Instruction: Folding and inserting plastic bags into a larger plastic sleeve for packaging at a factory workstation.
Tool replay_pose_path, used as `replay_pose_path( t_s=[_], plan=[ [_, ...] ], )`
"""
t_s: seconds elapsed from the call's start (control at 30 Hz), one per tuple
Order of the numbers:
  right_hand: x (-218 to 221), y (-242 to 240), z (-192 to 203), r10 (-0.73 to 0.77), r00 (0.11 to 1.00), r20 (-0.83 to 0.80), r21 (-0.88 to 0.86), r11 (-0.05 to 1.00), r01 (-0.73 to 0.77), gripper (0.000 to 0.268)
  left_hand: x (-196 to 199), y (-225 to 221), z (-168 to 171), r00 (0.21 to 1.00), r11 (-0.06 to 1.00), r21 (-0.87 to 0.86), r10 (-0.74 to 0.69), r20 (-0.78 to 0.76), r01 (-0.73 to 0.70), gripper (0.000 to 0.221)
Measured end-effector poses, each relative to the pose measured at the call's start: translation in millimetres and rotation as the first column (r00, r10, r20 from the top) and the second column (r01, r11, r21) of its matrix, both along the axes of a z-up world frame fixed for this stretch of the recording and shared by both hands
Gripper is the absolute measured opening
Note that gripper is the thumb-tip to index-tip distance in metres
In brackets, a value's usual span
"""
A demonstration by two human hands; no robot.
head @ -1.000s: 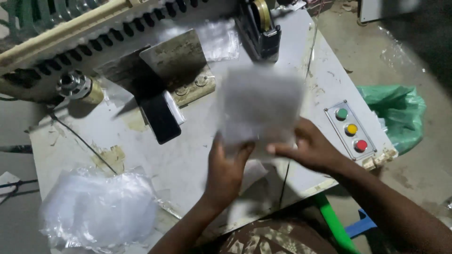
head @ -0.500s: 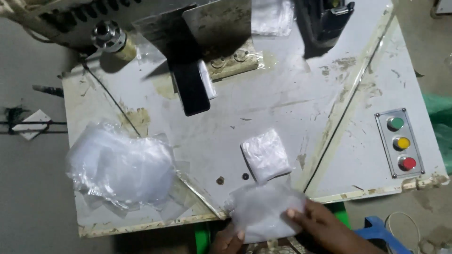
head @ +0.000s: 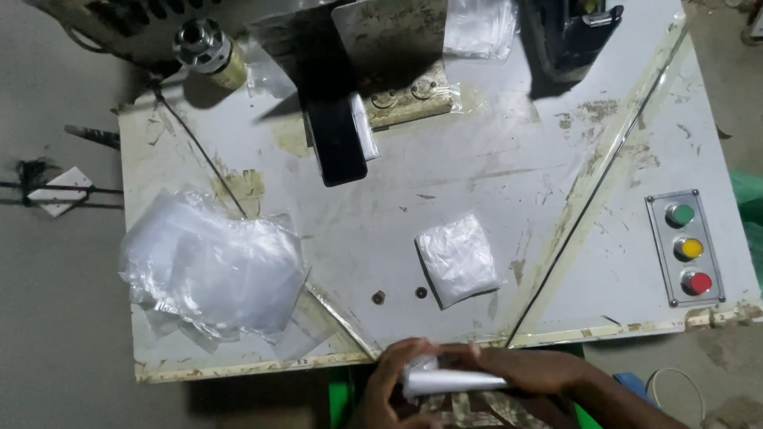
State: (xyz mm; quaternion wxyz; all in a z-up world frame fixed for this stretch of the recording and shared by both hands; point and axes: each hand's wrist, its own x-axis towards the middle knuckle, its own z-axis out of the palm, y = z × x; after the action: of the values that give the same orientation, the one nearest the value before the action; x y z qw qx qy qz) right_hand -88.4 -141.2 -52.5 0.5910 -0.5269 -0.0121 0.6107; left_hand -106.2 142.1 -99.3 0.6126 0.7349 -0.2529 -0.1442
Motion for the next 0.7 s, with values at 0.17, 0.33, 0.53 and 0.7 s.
replay_pose_path(
  t_s=[0.17, 0.33, 0.53, 0.7],
  plan=[
    [2, 19, -18, -0.765, 0.537, -0.355, -0.175, 0.619, 0.766, 0.059, 32, -23, 13, 0.719, 0.770, 0.461, 0.611, -0.331, -0.442, 0.028],
    [1, 8, -22, -0.617, 0.677, 0.401, -0.314, 0.601, 0.735, 0.025, 85, -29, 68, 0.944, 0.921, 0.284, 0.310, -0.118, -0.267, 0.025],
    [-8, 4, -74, -0.313, 0.204, 0.928, -0.027, 0.489, 0.872, 0.030, 83, -63, 48, 0.605, 0.803, -0.321, 0.062, -0.794, -0.503, 0.086],
    [43, 61, 5, -0.607, 0.299, 0.736, 0.201, 0.618, 0.760, 0.102, 87, -69, 32, 0.606, 0.439, -0.532, 0.035, -0.795, -0.724, 0.058]
  ],
)
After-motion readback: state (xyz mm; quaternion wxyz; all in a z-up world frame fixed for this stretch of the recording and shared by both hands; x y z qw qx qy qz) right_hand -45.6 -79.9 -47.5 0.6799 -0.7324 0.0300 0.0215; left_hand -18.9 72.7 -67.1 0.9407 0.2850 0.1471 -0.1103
